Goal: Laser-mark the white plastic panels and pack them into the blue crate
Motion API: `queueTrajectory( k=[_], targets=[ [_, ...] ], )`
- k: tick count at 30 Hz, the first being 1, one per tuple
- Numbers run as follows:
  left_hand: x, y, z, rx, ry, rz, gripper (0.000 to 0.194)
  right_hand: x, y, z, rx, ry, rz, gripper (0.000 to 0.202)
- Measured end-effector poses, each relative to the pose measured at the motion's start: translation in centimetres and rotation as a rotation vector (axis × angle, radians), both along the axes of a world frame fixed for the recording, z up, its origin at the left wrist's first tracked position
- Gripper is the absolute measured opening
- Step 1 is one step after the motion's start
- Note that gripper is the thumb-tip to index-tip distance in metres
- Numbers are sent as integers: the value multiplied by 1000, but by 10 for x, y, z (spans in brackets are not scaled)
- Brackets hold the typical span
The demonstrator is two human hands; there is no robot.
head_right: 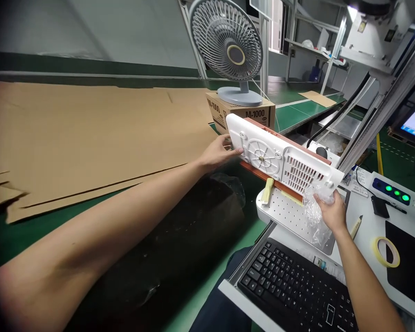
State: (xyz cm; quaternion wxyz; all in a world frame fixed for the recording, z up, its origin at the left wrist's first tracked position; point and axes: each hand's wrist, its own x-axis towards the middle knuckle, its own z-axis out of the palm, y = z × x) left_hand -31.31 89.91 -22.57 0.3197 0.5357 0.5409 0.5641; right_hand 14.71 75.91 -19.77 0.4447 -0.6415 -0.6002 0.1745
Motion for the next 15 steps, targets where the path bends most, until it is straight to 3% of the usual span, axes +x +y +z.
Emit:
queueTrajectory(
  k=[4,15],
  targets=[
    [5,9,-3,-1,-35,59,95,-8,8,-5,21,9,-54,69],
    [9,16,-7,-66,114,151,81,-16,15,-10,51,43,-132,67]
  ],
)
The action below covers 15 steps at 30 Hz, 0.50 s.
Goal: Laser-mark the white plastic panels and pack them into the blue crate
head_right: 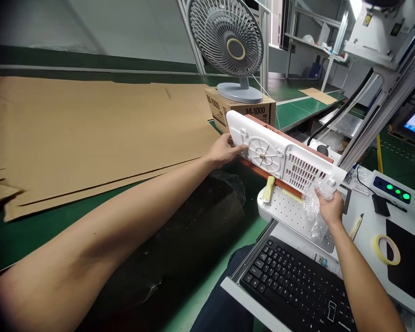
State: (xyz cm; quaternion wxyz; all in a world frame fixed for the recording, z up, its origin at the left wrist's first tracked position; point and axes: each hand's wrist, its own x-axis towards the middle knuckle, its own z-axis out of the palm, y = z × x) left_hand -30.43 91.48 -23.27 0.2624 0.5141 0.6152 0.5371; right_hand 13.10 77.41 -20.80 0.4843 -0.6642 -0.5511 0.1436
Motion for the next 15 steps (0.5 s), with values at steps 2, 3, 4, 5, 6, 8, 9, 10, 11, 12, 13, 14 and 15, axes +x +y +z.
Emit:
queueTrajectory(
  k=[2,3,4,5,6,8,9,10,11,12,13,14,15],
  targets=[
    [2,-1,0,7,19,10,78,-1,0,-2,12,2,-14,67],
    [2,-1,1,10,27,13,77,-1,0,-3,17,3,-18,67],
    [3,-2,1,11,31,15,75,-1,1,-3,20,4,-22,67],
    [3,-2,2,14,30,15,74,-1,1,-4,23,5,-26,66],
    [4,-2,2,15,27,13,72,-1,1,-4,25,7,-28,66],
    [4,-2,3,14,26,14,69,-1,2,-5,27,13,-28,65],
    [4,-1,3,12,28,14,68,-1,2,-4,26,17,-25,65],
    [3,-1,2,8,31,17,68,-1,2,-4,24,20,-21,64],
    [3,0,2,4,35,21,68,-1,1,-4,21,23,-16,64],
    [3,0,2,2,37,25,67,-1,1,-3,18,24,-11,64],
    [3,1,1,2,36,28,67,-1,1,-3,17,25,-5,65],
    [4,1,1,6,34,31,66,0,1,-3,16,24,0,65],
    [4,1,1,11,31,35,65,0,1,-2,14,23,2,64]
  ],
)
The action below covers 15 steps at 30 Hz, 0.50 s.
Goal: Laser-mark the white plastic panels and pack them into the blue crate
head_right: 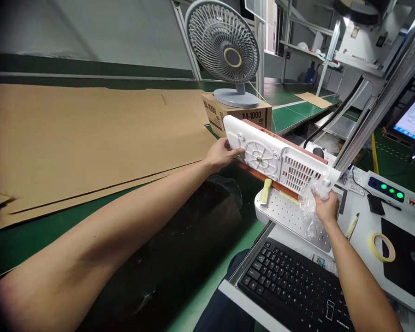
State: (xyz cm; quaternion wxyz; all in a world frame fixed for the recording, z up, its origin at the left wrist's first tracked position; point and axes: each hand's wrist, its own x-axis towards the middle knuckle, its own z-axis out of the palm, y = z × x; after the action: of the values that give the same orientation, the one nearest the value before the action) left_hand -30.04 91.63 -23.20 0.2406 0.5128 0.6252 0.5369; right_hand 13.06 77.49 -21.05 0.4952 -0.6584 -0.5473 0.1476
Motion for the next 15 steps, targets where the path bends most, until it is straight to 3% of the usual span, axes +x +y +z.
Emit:
queueTrajectory(
  k=[15],
  targets=[
    [7,-10,12,5,-275,22,61,2,1,-1,16,-20,-2,58]
  ],
)
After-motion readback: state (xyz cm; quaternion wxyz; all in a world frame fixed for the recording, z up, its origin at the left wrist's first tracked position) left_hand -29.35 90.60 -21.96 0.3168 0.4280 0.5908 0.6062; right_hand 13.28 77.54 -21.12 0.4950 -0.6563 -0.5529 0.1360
